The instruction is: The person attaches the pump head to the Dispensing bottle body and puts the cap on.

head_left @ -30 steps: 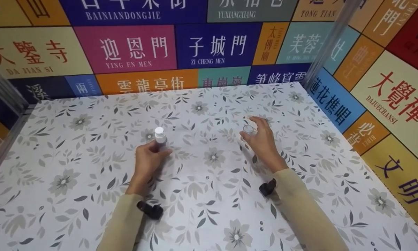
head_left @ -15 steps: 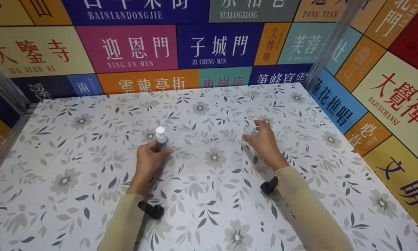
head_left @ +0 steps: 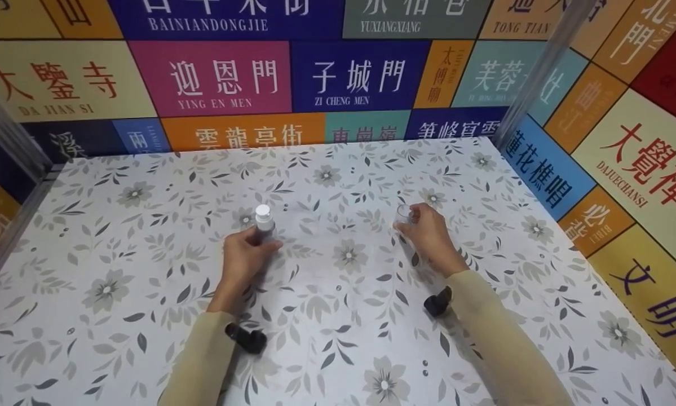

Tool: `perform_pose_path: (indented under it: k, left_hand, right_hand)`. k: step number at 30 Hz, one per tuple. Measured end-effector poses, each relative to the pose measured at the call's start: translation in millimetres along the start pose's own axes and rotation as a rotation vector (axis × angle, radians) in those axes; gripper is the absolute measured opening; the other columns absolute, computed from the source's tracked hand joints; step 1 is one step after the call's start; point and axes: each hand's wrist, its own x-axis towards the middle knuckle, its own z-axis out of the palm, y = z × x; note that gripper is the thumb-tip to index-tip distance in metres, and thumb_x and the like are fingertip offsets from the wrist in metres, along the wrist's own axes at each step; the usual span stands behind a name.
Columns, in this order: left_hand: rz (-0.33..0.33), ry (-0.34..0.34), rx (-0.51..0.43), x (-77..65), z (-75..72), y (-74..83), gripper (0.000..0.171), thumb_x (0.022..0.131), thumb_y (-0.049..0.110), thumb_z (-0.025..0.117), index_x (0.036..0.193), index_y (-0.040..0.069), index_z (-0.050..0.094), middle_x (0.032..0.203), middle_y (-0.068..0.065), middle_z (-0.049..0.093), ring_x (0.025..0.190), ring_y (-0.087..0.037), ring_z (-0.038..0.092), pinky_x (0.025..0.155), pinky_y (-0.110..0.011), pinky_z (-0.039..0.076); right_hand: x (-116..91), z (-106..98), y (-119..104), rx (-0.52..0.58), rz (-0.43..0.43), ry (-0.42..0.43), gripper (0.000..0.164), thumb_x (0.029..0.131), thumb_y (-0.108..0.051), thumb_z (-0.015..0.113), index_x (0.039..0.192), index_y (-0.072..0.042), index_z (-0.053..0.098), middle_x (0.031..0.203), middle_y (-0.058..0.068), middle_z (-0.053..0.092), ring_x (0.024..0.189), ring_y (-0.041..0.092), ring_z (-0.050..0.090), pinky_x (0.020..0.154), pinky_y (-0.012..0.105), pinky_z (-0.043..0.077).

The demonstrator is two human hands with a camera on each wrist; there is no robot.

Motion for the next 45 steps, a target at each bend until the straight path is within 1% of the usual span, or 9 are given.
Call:
perform_pose_path:
  k: [3, 6, 16, 22, 26, 31, 36, 42, 45]
  left_hand:
    - [0.011, 0.007, 0.025, -0.8, -0.1, 0.3, 0.047, 0.076, 0.002, 0.083, 0.121, -0.001, 0.069, 0.124, -0.024, 0.067, 0.120, -0.034, 0.064, 0.102, -0.041, 0.051]
    - [0.021, 0.016, 0.044, -1.0, 0.1, 0.1, 0.046, 0.076, 0.003, 0.083, 0.120, -0.001, 0.070, 0.121, -0.025, 0.068, 0.116, -0.035, 0.066, 0.099, -0.043, 0.052]
    - [-0.003, 0.002, 0.052, -0.8, -0.4, 0.6, 0.046, 0.077, 0.004, 0.082, 0.122, 0.001, 0.069, 0.124, -0.023, 0.068, 0.118, -0.033, 0.066, 0.100, -0.042, 0.052]
    - [0.008, 0.003, 0.057, -1.0, -1.2, 1.3, 0.047, 0.077, 0.003, 0.082, 0.122, 0.001, 0.069, 0.126, -0.023, 0.066, 0.119, -0.034, 0.065, 0.101, -0.042, 0.051]
    - [0.008, 0.008, 0.072, -0.8, -1.6, 1.7, 0.046, 0.076, 0.005, 0.083, 0.120, 0.002, 0.070, 0.126, -0.022, 0.066, 0.119, -0.034, 0.065, 0.101, -0.042, 0.051]
    - [0.013, 0.014, 0.079, -0.8, -1.1, 0.0, 0.044, 0.076, 0.006, 0.083, 0.119, 0.001, 0.071, 0.125, -0.022, 0.067, 0.118, -0.033, 0.066, 0.100, -0.042, 0.052]
    - [0.023, 0.021, 0.071, -1.3, 0.5, -1.0, 0.041, 0.076, 0.004, 0.083, 0.116, 0.000, 0.072, 0.123, -0.022, 0.068, 0.117, -0.032, 0.066, 0.099, -0.043, 0.052]
    - [0.015, 0.013, 0.053, -0.7, 0.1, -0.9, 0.043, 0.077, 0.003, 0.082, 0.119, 0.000, 0.071, 0.128, -0.022, 0.065, 0.123, -0.033, 0.063, 0.103, -0.042, 0.051]
    - [0.011, 0.006, 0.045, -1.0, -0.1, -0.5, 0.043, 0.077, 0.003, 0.082, 0.119, 0.000, 0.070, 0.129, -0.022, 0.064, 0.124, -0.032, 0.062, 0.103, -0.042, 0.050]
  right_hand:
    - [-0.3, 0.8, 0.4, 0.001, -0.016, 0.003, 0.051, 0.092, -0.016, 0.068, 0.135, 0.006, 0.052, 0.122, 0.022, 0.061, 0.114, 0.034, 0.057, 0.103, 0.045, 0.046]
    - [-0.2, 1.4, 0.1, 0.013, -0.010, -0.001, 0.049, 0.093, -0.015, 0.067, 0.135, 0.005, 0.053, 0.122, 0.022, 0.061, 0.115, 0.034, 0.058, 0.103, 0.044, 0.047]
    - [-0.4, 4.2, -0.1, 0.030, 0.002, 0.036, 0.044, 0.091, -0.019, 0.069, 0.127, 0.003, 0.054, 0.120, 0.019, 0.063, 0.112, 0.032, 0.059, 0.101, 0.044, 0.047]
    - [-0.4, 6.8, -1.6, 0.029, 0.021, 0.055, 0.040, 0.089, -0.019, 0.069, 0.120, -0.001, 0.053, 0.115, 0.016, 0.062, 0.108, 0.030, 0.058, 0.099, 0.042, 0.047]
    - [-0.4, 8.3, -2.6, 0.050, 0.006, 0.074, 0.037, 0.087, -0.019, 0.066, 0.116, -0.003, 0.050, 0.113, 0.014, 0.060, 0.107, 0.029, 0.057, 0.098, 0.042, 0.046]
    - [-1.5, 9.4, -4.0, 0.081, -0.036, 0.082, 0.042, 0.088, -0.021, 0.065, 0.123, -0.002, 0.051, 0.119, 0.017, 0.062, 0.115, 0.031, 0.057, 0.100, 0.043, 0.046]
    - [-2.5, 9.2, -6.3, 0.085, -0.052, 0.089, 0.047, 0.091, -0.024, 0.065, 0.131, -0.003, 0.052, 0.125, 0.018, 0.061, 0.120, 0.032, 0.056, 0.095, 0.042, 0.051]
    - [-2.2, 8.7, -9.5, 0.070, -0.082, 0.146, 0.046, 0.092, -0.023, 0.066, 0.131, -0.002, 0.052, 0.124, 0.019, 0.059, 0.118, 0.033, 0.056, 0.102, 0.045, 0.045]
    - [-2.4, 8.7, -11.0, 0.080, -0.103, 0.166, 0.045, 0.092, -0.021, 0.066, 0.129, 0.000, 0.053, 0.122, 0.019, 0.059, 0.117, 0.033, 0.057, 0.103, 0.045, 0.045]
